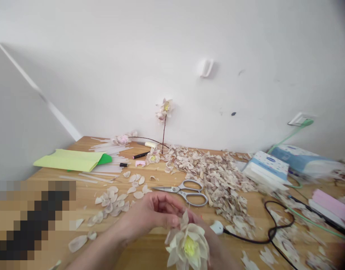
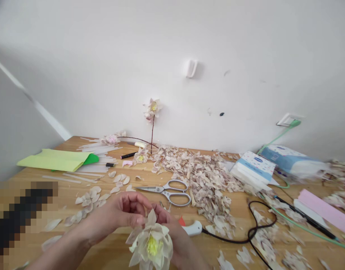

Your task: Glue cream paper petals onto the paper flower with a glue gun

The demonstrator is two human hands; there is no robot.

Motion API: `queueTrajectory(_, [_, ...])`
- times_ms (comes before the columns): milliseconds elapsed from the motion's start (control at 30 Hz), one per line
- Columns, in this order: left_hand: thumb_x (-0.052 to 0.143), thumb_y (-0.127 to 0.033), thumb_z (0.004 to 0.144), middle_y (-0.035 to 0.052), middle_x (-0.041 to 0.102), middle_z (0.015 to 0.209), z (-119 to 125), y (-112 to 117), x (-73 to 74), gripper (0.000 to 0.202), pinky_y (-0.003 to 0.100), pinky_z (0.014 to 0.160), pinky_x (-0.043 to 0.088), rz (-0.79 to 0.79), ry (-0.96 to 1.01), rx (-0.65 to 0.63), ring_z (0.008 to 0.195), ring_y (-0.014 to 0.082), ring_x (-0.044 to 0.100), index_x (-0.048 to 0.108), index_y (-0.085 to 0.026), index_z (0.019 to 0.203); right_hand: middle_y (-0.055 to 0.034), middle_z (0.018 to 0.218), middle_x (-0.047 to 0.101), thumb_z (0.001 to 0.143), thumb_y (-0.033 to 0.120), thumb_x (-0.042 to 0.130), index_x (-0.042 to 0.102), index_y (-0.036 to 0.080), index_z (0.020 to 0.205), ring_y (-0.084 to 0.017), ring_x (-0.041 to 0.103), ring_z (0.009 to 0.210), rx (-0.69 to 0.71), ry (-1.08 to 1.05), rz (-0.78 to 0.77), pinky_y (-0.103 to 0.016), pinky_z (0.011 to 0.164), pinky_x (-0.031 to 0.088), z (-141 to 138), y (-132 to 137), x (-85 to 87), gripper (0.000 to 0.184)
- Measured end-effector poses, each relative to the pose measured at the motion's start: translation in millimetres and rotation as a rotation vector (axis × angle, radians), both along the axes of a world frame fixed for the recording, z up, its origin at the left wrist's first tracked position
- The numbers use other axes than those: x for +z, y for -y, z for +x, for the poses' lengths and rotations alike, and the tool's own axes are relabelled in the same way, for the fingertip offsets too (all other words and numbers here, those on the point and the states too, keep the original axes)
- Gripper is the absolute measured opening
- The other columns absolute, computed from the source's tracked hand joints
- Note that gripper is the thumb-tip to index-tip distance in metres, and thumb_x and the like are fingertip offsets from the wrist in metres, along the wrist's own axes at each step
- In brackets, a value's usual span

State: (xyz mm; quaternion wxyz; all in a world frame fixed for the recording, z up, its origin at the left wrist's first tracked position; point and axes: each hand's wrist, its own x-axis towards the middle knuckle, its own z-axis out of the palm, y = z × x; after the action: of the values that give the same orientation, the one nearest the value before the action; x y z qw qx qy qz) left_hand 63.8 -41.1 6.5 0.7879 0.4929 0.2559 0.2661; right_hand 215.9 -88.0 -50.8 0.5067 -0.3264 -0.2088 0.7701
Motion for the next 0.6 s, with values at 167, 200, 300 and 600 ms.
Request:
queueTrajectory(167, [0.077, -0.021, 0.059, -0.0050, 0.059, 0.054, -3, -4, 1.9, 0.019, 0.016, 0.051, 0.038, -0.006, 0.039, 0.187, 0.049, 0.0048, 0.050, 0.064, -0.017, 0.072, 0.0055, 0.052, 0.055, 0.052, 0.021, 0.080, 0.064, 0.019, 0.063, -0.007, 0.047, 0.043, -0.014, -0.001, -0.034, -0.018, 0.044, 0.038, 0, 0, 4.3, 0.020])
queueTrajectory(200, [0.077, -0.023, 0.059, -0.0052, 0.059, 0.054, -4, -5, 2.1, 0.020, 0.016, 0.051, 0.038, 0.003, 0.054, 0.225, 0.049, 0.0046, 0.049, 0.063, -0.017, 0.072, 0.0057, 0.052, 0.055, 0.053, 0.019, 0.080, 0.063, 0.020, 0.063, -0.006, 0.045, 0.042, -0.017, -0.014, -0.038, -0.017, 0.043, 0.037, 0, -1, 4.5, 0.019])
queueTrajectory(300, [0.076, -0.026, 0.060, -0.0054, 0.058, 0.054, -11, -12, 2.3, 0.022, 0.017, 0.051, 0.039, 0.029, 0.073, 0.320, 0.049, 0.0047, 0.049, 0.061, -0.017, 0.074, 0.0049, 0.052, 0.056, 0.055, 0.021, 0.079, 0.063, 0.020, 0.065, -0.008, 0.048, 0.045, -0.045, -0.063, -0.061, -0.018, 0.045, 0.039, 1, -2, 2.1, 0.018])
queueTrajectory(600, [0.077, -0.027, 0.058, -0.0047, 0.062, 0.059, -13, -25, -3.3, 0.027, 0.022, 0.061, 0.049, 0.027, -0.022, 0.484, 0.056, 0.0085, 0.059, 0.063, -0.017, 0.079, 0.0025, 0.061, 0.061, 0.058, 0.028, 0.077, 0.064, 0.023, 0.075, -0.013, 0.053, 0.051, -0.078, -0.106, -0.005, -0.025, 0.053, 0.042, 10, -5, 0.1, 0.022])
